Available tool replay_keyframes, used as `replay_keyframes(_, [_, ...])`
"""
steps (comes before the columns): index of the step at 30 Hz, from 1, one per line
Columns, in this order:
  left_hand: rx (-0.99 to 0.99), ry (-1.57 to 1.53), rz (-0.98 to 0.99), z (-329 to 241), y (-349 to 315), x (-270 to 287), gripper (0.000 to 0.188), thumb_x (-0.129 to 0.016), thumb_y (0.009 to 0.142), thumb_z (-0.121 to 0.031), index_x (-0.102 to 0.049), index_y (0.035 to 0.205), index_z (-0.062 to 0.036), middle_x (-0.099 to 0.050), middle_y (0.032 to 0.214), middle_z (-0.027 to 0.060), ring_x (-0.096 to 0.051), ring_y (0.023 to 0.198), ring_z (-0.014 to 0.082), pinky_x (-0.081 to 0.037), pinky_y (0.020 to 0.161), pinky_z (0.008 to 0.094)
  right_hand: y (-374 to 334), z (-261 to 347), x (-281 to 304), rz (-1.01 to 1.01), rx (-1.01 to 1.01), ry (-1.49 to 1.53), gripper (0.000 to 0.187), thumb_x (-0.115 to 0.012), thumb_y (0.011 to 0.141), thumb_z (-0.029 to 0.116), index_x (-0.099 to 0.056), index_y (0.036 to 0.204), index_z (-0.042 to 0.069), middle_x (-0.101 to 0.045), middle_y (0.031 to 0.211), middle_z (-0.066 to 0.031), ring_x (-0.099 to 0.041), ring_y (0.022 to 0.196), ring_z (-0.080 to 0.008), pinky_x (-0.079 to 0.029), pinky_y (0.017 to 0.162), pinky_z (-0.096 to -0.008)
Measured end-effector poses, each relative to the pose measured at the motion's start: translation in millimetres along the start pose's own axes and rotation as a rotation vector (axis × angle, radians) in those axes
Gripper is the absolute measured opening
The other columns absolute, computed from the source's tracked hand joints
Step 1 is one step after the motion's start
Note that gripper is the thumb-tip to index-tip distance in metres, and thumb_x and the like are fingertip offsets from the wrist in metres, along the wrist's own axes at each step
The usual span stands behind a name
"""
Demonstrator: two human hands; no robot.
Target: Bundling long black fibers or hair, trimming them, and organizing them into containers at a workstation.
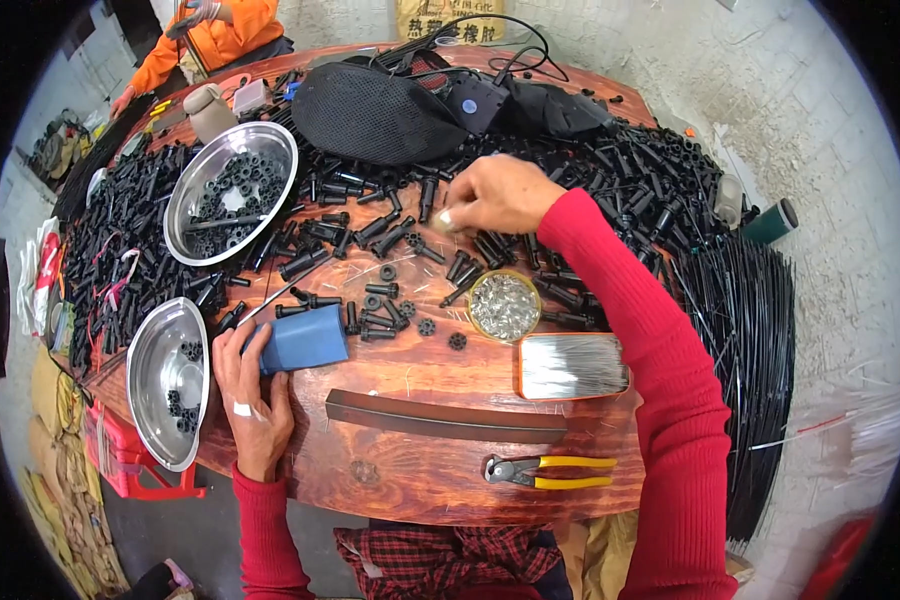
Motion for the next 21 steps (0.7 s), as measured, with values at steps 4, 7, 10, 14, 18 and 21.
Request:
replay_keyframes(4, [0.005,0.002,0.002,-1,1,3,0.059,-0.064,0.074,0.010,-0.060,0.131,-0.0036,-0.054,0.139,0.0185,-0.041,0.134,0.0450,-0.030,0.115,0.0532,13,-25,-5,-0.441,-0.089,-0.086,0.022,-0.070,0.086,0.024,-0.076,0.103,0.012,-0.074,0.095,-0.0106,-0.070,0.088,-0.0323,-0.055,0.078,-0.0415])
replay_keyframes(7, [0.001,0.024,-0.002,0,0,2,0.058,-0.065,0.074,0.010,-0.060,0.130,-0.0030,-0.054,0.138,0.0190,-0.042,0.133,0.0450,-0.030,0.115,0.0531,14,-29,-15,-0.664,-0.011,-0.214,0.020,-0.071,0.084,0.018,-0.076,0.103,0.015,-0.070,0.099,-0.0069,-0.068,0.091,-0.0309,-0.054,0.078,-0.0419])
replay_keyframes(10, [-0.010,0.021,-0.005,3,-1,2,0.057,-0.065,0.074,0.009,-0.060,0.130,-0.0027,-0.054,0.138,0.0195,-0.043,0.132,0.0450,-0.031,0.114,0.0531,19,-28,-30,-0.467,0.115,-0.275,0.021,-0.071,0.082,0.013,-0.076,0.102,0.015,-0.065,0.100,-0.0055,-0.068,0.092,-0.0291,-0.054,0.078,-0.0423])
replay_keyframes(14, [-0.030,0.005,-0.020,0,3,0,0.057,-0.066,0.073,0.008,-0.061,0.129,-0.0029,-0.054,0.136,0.0203,-0.045,0.129,0.0455,-0.034,0.112,0.0527,25,-28,-36,-0.457,0.088,-0.409,0.024,-0.072,0.082,0.014,-0.076,0.105,0.016,-0.064,0.099,-0.0049,-0.067,0.090,-0.0282,-0.055,0.075,-0.0411])
replay_keyframes(18, [-0.030,0.015,-0.024,1,3,0,0.057,-0.066,0.073,0.008,-0.061,0.129,-0.0031,-0.055,0.135,0.0203,-0.045,0.128,0.0451,-0.035,0.111,0.0522,29,-29,-36,-0.428,0.073,-0.485,0.023,-0.072,0.082,0.014,-0.076,0.104,0.015,-0.062,0.098,-0.0064,-0.067,0.089,-0.0290,-0.055,0.072,-0.0424])
replay_keyframes(21, [-0.029,0.007,-0.023,2,3,-2,0.057,-0.066,0.073,0.008,-0.061,0.129,-0.0028,-0.055,0.135,0.0206,-0.046,0.128,0.0450,-0.035,0.111,0.0520,30,-28,-34,-0.419,0.105,-0.508,0.021,-0.071,0.079,0.014,-0.072,0.101,0.012,-0.061,0.097,-0.0081,-0.068,0.085,-0.0307,-0.054,0.069,-0.0443])
Point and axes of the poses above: each hand's wrist, its own y-axis towards the middle knuckle, its own x-axis out of the back of the hand, z = x × y, the point moved 2 cm from there along y, towards the middle knuckle
